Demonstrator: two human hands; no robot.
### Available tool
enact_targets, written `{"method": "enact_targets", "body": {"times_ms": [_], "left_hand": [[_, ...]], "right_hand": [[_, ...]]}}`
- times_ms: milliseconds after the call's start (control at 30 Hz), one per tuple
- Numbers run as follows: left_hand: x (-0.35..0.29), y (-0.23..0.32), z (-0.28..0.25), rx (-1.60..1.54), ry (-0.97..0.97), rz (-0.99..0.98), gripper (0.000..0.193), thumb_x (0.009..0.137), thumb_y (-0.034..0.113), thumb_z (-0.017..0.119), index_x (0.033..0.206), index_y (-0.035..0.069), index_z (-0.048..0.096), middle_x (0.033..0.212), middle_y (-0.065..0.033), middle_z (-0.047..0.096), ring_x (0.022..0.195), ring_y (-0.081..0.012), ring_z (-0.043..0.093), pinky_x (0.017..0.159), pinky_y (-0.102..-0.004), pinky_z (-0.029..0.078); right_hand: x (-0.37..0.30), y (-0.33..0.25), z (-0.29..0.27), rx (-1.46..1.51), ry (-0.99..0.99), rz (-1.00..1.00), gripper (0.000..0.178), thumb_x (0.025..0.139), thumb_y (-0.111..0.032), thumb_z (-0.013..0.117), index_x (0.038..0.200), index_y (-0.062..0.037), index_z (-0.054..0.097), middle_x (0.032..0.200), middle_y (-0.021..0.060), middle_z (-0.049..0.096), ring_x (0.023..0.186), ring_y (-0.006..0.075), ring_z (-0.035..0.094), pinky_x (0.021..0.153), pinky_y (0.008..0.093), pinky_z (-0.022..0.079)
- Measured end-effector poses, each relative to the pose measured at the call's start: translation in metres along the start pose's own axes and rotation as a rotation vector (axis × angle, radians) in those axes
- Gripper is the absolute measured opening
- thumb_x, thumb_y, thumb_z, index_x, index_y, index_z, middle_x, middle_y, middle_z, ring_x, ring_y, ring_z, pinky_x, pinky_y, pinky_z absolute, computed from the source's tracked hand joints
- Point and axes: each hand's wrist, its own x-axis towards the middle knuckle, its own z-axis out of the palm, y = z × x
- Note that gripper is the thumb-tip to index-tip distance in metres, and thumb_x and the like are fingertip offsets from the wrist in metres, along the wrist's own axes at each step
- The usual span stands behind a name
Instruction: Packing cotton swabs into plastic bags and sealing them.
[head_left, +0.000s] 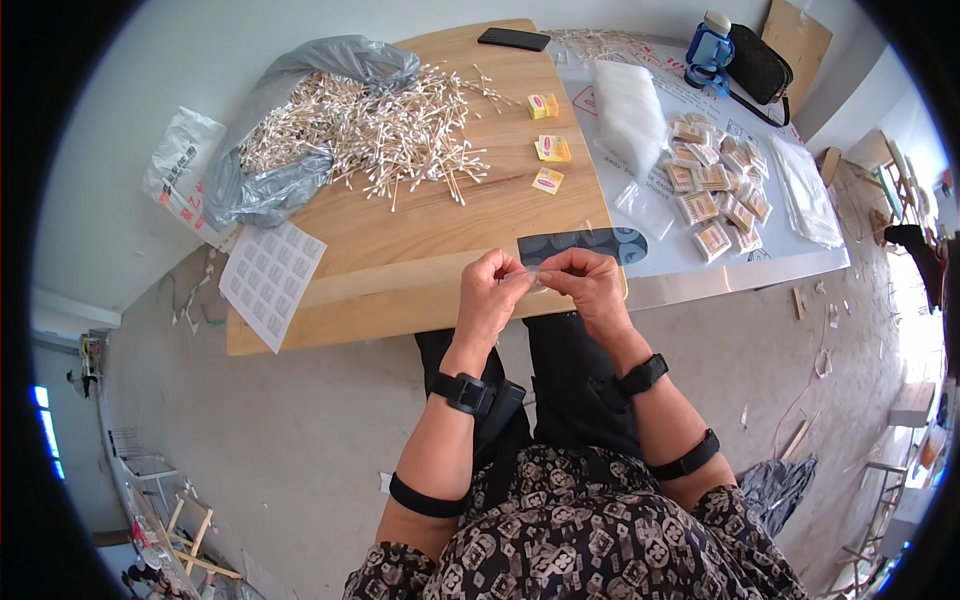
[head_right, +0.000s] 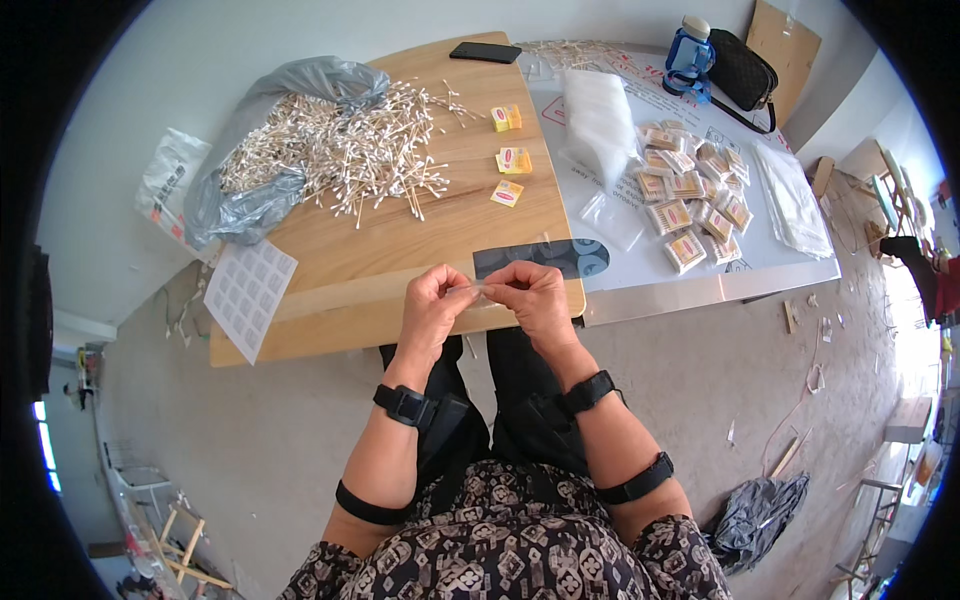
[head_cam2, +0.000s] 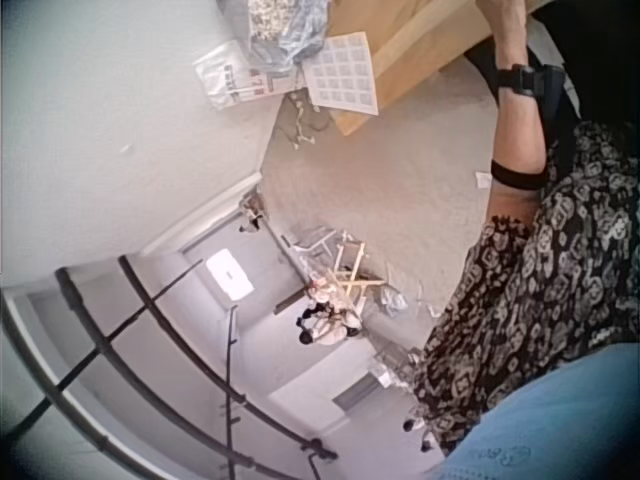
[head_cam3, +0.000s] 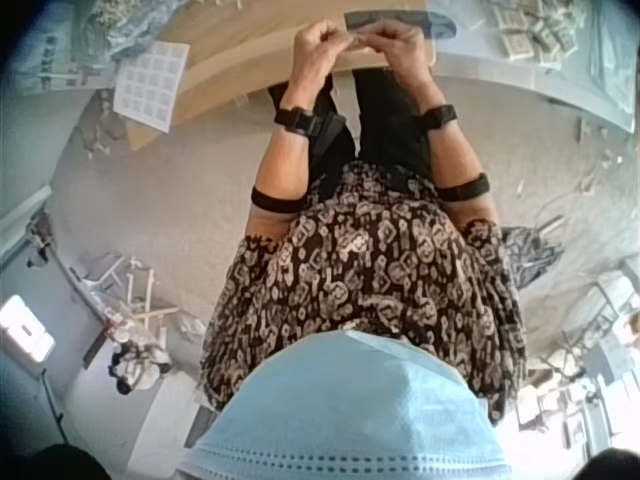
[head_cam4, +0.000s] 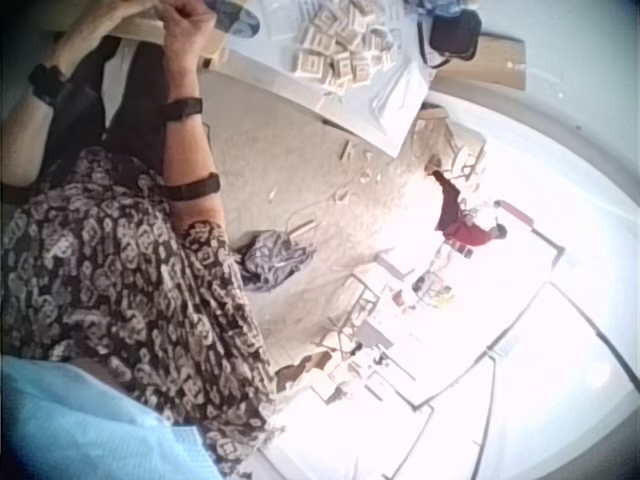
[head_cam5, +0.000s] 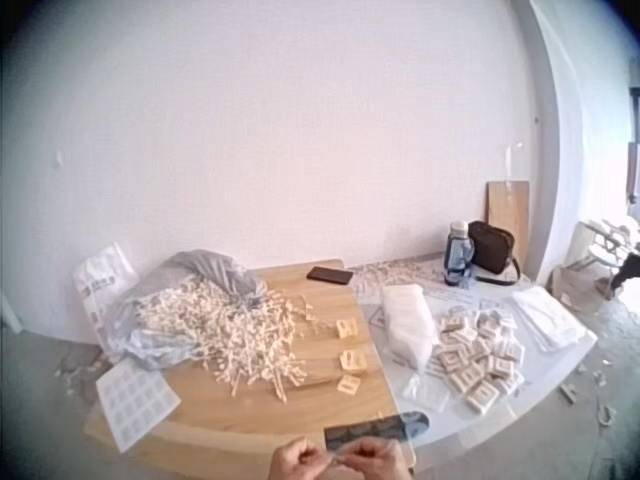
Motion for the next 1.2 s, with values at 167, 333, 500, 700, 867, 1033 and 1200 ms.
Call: {"method": "enact_targets", "body": {"times_ms": [167, 333, 500, 700, 867, 1033, 1200], "left_hand": [[0.005, 0.003, -0.004, 0.067, -0.023, -0.067, 0.01, 0.078, 0.003, 0.071, 0.078, 0.003, 0.061, 0.072, 0.0041, 0.057, 0.066, -0.0037, 0.049, 0.059, -0.02, 0.039], [-0.009, 0.002, -0.007, -0.162, -0.04, -0.048, 0.007, 0.082, 0.001, 0.071, 0.085, 0.001, 0.064, 0.078, 0.0017, 0.062, 0.071, -0.0048, 0.055, 0.067, -0.02, 0.046], [-0.017, -0.007, -0.01, -0.213, 0.035, 0.033, 0.011, 0.083, 0.0, 0.071, 0.093, 0.0, 0.066, 0.087, -0.0015, 0.067, 0.077, -0.0067, 0.059, 0.076, -0.0219, 0.049], [-0.016, -0.01, -0.01, -0.374, 0.025, 0.098, 0.01, 0.084, 0.0, 0.07, 0.09, 0.003, 0.062, 0.097, -0.0034, 0.064, 0.083, -0.0068, 0.058, 0.08, -0.0224, 0.047], [-0.013, -0.008, -0.009, -0.279, 0.013, 0.097, 0.015, 0.084, 0.001, 0.071, 0.082, 0.005, 0.056, 0.092, 0.0005, 0.057, 0.072, -0.0051, 0.051, 0.07, -0.0199, 0.045], [-0.009, -0.014, -0.007, -0.316, 0.008, 0.157, 0.019, 0.082, 0.001, 0.072, 0.078, 0.006, 0.054, 0.086, 0.0026, 0.052, 0.074, -0.0053, 0.048, 0.069, -0.0203, 0.043], [-0.008, -0.017, -0.008, -0.33, -0.003, 0.117, 0.019, 0.08, 0.0, 0.073, 0.077, 0.006, 0.055, 0.084, 0.0027, 0.051, 0.075, -0.0059, 0.048, 0.07, -0.0212, 0.043]], "right_hand": [[0.004, 0.006, 0.004, -0.314, 0.028, -0.371, 0.003, 0.08, 0.001, 0.07, 0.083, 0.0014, 0.069, 0.08, 0.0013, 0.067, 0.072, 0.0079, 0.057, 0.066, 0.0236, 0.046], [0.003, 0.012, -0.007, -0.05, -0.009, -0.131, 0.006, 0.081, 0.001, 0.071, 0.086, 0.0007, 0.07, 0.083, 0.0015, 0.066, 0.078, 0.0082, 0.059, 0.07, 0.0236, 0.047], [-0.001, 0.011, -0.002, -0.039, -0.014, -0.199, 0.006, 0.083, 0.0, 0.07, 0.089, -0.0016, 0.07, 0.083, -0.0003, 0.067, 0.079, 0.0052, 0.058, 0.075, 0.0205, 0.046], [0.0, 0.015, -0.004, -0.022, -0.005, -0.153, 0.004, 0.084, -0.001, 0.07, 0.088, -0.0025, 0.069, 0.082, -0.003, 0.065, 0.078, 0.0039, 0.056, 0.073, 0.0199, 0.045], [-0.001, 0.013, -0.002, -0.034, -0.009, -0.16, 0.004, 0.084, -0.002, 0.07, 0.088, -0.0025, 0.069, 0.079, -0.0029, 0.064, 0.074, 0.0036, 0.054, 0.07, 0.0197, 0.044], [0.001, 0.014, -0.004, -0.052, -0.03, -0.139, 0.006, 0.083, -0.002, 0.071, 0.089, -0.0031, 0.069, 0.084, -0.003, 0.064, 0.079, 0.0038, 0.055, 0.074, 0.0199, 0.044], [0.009, 0.005, 0.008, -0.202, -0.145, -0.291, 0.012, 0.077, -0.006, 0.072, 0.089, -0.0068, 0.07, 0.09, 0.0009, 0.061, 0.082, 0.0103, 0.052, 0.073, 0.0269, 0.043]]}}
